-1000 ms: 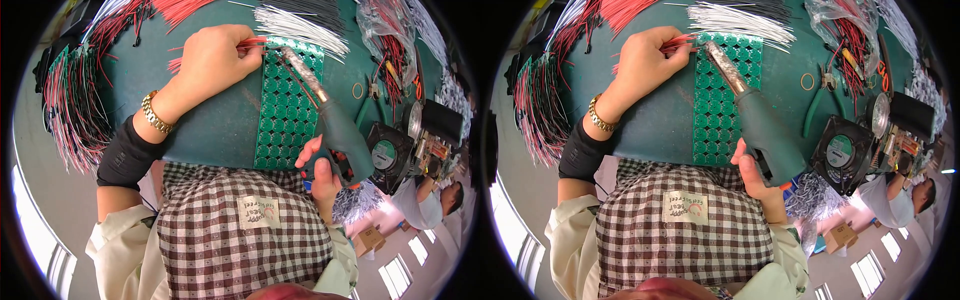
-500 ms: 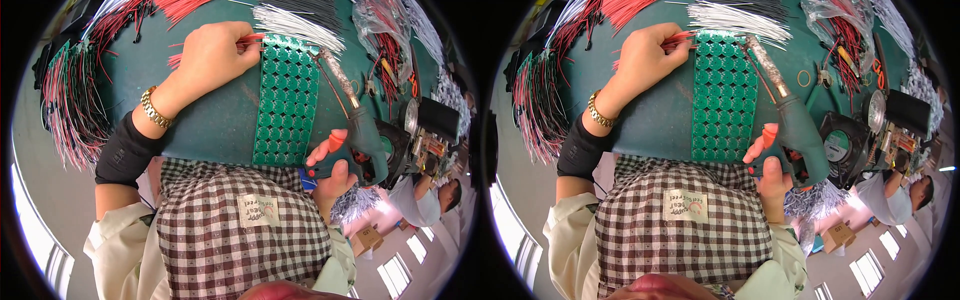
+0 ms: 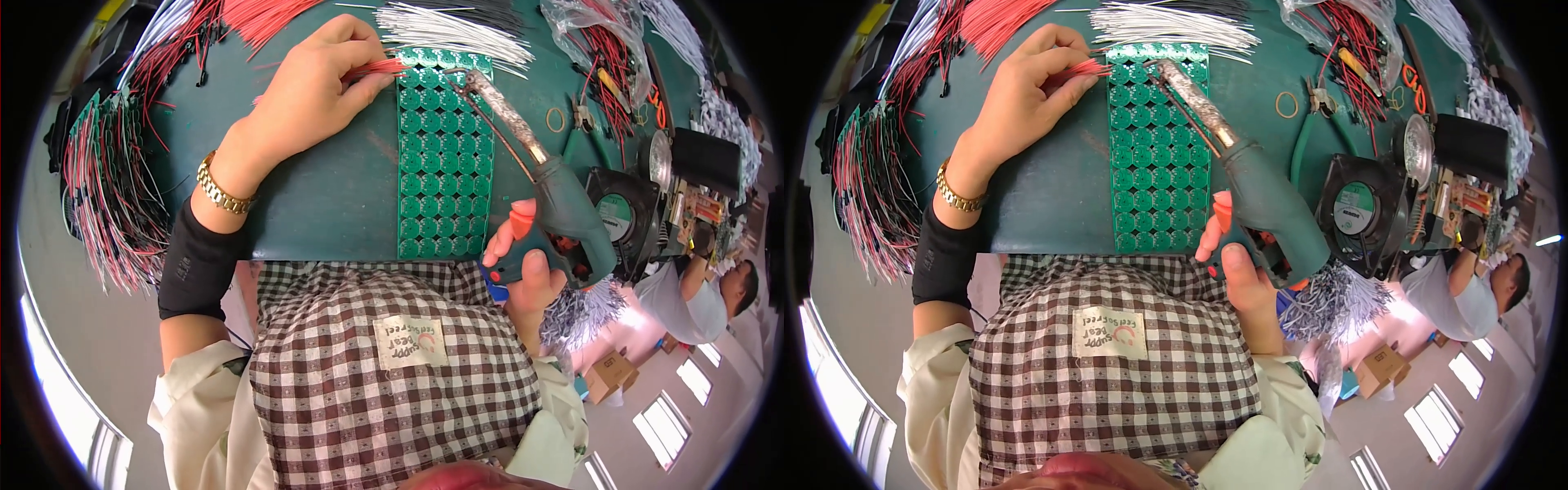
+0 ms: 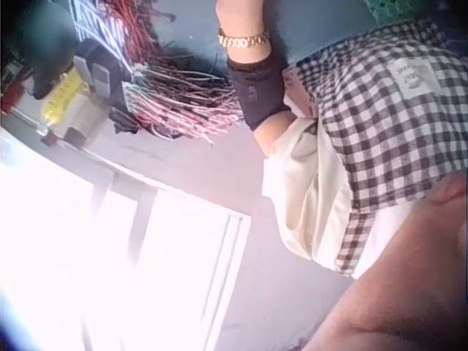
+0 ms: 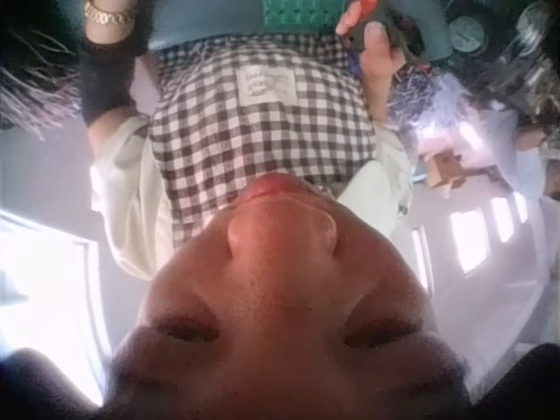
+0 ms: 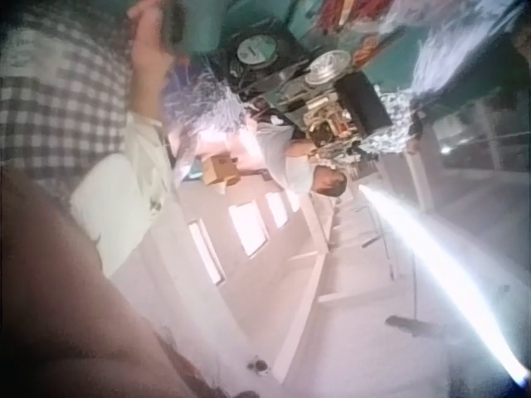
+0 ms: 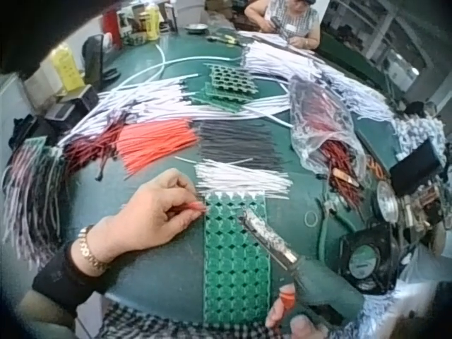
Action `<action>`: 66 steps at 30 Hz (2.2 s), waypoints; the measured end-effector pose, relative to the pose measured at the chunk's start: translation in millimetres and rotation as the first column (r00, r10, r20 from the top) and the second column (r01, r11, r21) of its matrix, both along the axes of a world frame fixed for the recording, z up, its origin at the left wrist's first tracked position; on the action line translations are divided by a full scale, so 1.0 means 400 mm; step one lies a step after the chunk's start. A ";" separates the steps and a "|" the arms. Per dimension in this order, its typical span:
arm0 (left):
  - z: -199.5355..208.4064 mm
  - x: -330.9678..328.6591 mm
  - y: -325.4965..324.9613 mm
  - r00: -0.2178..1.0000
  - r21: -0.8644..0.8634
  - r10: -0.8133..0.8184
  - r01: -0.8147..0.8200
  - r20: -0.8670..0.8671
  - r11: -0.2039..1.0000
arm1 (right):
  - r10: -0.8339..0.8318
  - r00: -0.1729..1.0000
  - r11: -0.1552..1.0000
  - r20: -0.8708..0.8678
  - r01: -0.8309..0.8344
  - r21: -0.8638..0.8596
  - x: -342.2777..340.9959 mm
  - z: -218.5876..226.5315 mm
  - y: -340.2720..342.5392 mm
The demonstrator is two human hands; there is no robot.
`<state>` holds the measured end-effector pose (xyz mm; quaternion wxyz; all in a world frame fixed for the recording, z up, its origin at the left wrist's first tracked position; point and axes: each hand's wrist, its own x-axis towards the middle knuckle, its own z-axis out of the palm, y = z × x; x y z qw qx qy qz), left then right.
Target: The person solders bundles of red and white wires to individual points on a panel of green LED circuit boards using a handheld soldering iron.
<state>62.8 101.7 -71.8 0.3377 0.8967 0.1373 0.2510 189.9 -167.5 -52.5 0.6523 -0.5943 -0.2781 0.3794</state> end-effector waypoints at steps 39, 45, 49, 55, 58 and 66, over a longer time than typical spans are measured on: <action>-0.015 -0.002 -0.064 0.960 0.023 0.257 -0.256 -0.111 0.966 | 0.111 0.993 0.986 0.027 -0.107 -0.125 -0.027 0.028 -0.012; -0.021 0.000 -0.061 0.962 0.036 0.250 -0.248 -0.105 0.968 | 0.074 0.988 0.992 -0.135 -0.086 -0.091 -0.038 0.012 -0.053; -0.030 -0.001 -0.055 0.970 0.048 0.230 -0.227 -0.076 0.973 | 0.078 0.982 0.997 -0.174 -0.082 -0.013 -0.048 -0.021 -0.064; -0.034 0.000 -0.054 0.974 0.035 0.212 -0.210 -0.076 0.977 | 0.082 0.971 0.997 -0.223 -0.080 0.018 -0.066 -0.043 -0.050; -0.022 -0.002 -0.051 0.975 -0.042 0.219 -0.220 -0.035 0.975 | 0.088 0.970 0.996 -0.226 -0.084 0.026 -0.072 -0.061 -0.060; -0.025 -0.028 -0.094 0.983 -0.083 0.171 -0.176 -0.061 0.981 | 0.132 0.988 0.991 -0.086 -0.128 0.047 -0.089 -0.073 -0.061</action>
